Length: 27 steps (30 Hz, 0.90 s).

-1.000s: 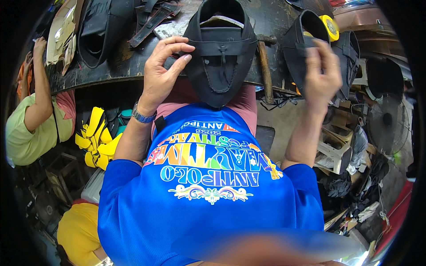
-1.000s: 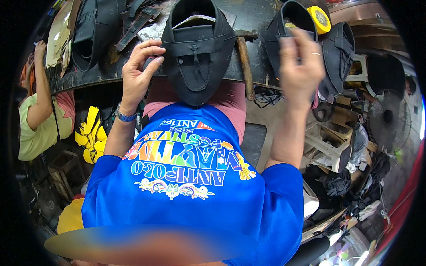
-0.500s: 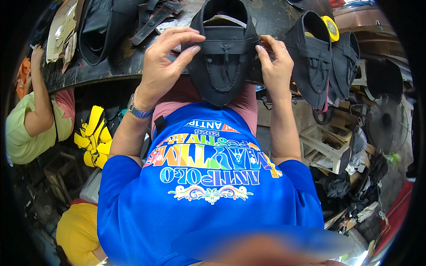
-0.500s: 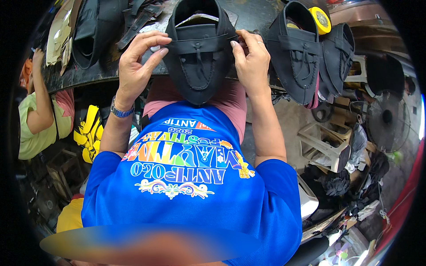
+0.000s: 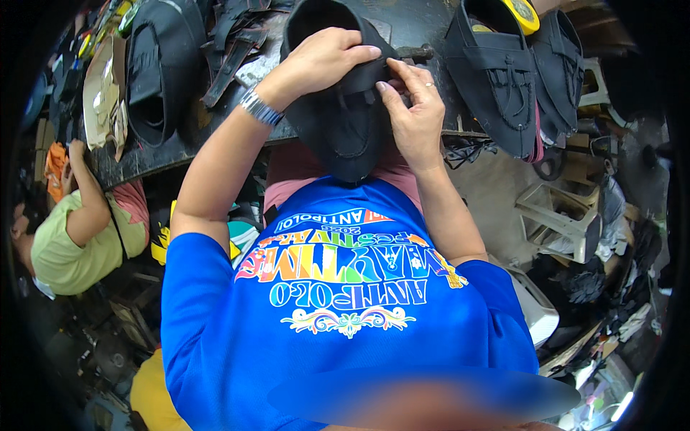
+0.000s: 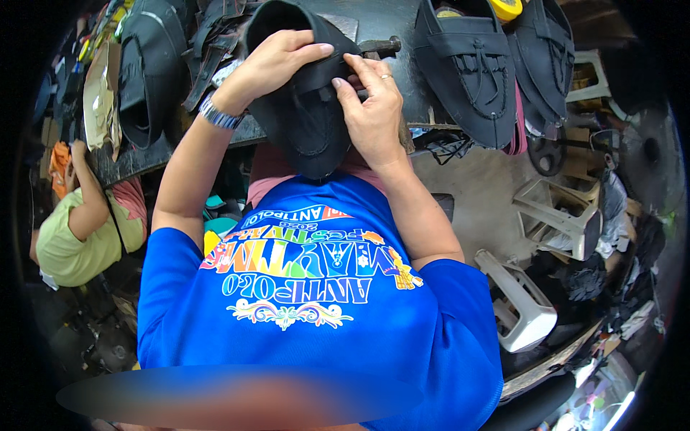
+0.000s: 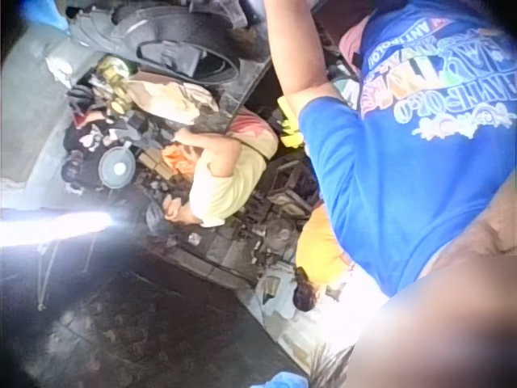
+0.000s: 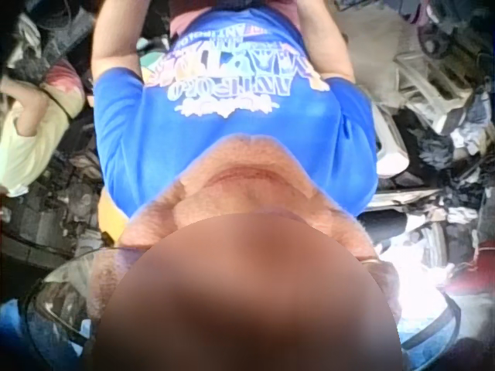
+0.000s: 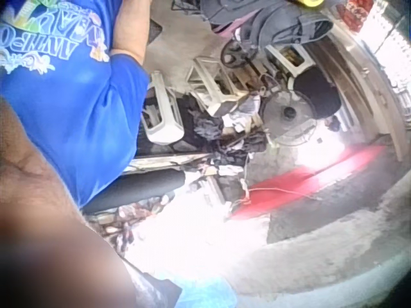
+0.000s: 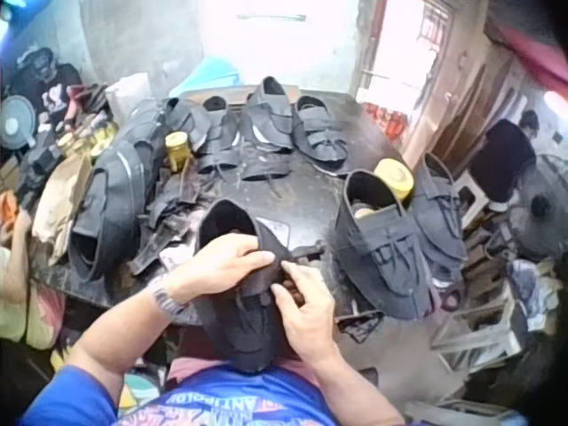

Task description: The person repeatedly picks up black slip-on shoes from a workbench, turns them over, and inspects the uppers, soles, and interiors. The person handles multiple shoes one at a time, placing each back on the bench after inspection.

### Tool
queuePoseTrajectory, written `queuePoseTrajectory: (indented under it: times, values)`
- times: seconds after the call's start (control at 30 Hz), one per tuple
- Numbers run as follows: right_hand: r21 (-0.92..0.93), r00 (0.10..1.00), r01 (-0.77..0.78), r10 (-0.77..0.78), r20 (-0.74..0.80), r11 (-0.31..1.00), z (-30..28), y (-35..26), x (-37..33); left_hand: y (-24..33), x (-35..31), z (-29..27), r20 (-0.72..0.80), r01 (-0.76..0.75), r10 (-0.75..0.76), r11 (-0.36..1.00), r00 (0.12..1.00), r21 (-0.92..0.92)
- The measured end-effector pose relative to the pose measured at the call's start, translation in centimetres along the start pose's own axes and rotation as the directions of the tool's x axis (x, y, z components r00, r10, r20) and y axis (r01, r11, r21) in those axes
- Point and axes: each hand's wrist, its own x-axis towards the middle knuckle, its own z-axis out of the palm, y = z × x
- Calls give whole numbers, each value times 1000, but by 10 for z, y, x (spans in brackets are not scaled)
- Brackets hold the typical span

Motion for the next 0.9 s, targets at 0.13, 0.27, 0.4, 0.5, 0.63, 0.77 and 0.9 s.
queuePoseTrajectory:
  times: [0.13,0.27,0.4,0.5,0.63,0.77,0.9]
  values:
    - [70,999,40,-38,-35,997,3,-9,-6,0,-22,-8,0,52,-58,898,998,-438]
    - [23,995,94,-93,-42,995,9,-17,-5,3,-36,-15,3,76,-86,861,996,-504]
    - [15,985,163,-161,-66,987,14,-26,-3,6,-46,-13,-70,-4,-35,873,997,-488]
    - [15,986,149,-147,-73,989,14,-31,-3,6,-46,-8,-106,-48,3,903,994,-427]
    - [199,996,-80,85,-19,977,11,-30,-3,8,-47,5,-209,-125,64,947,976,-295]
    - [489,943,-329,305,131,808,8,-25,1,11,-52,12,-230,-105,59,976,971,-193]
    - [512,935,-354,313,168,783,8,-24,3,15,-53,16,-264,-87,43,984,964,-157]
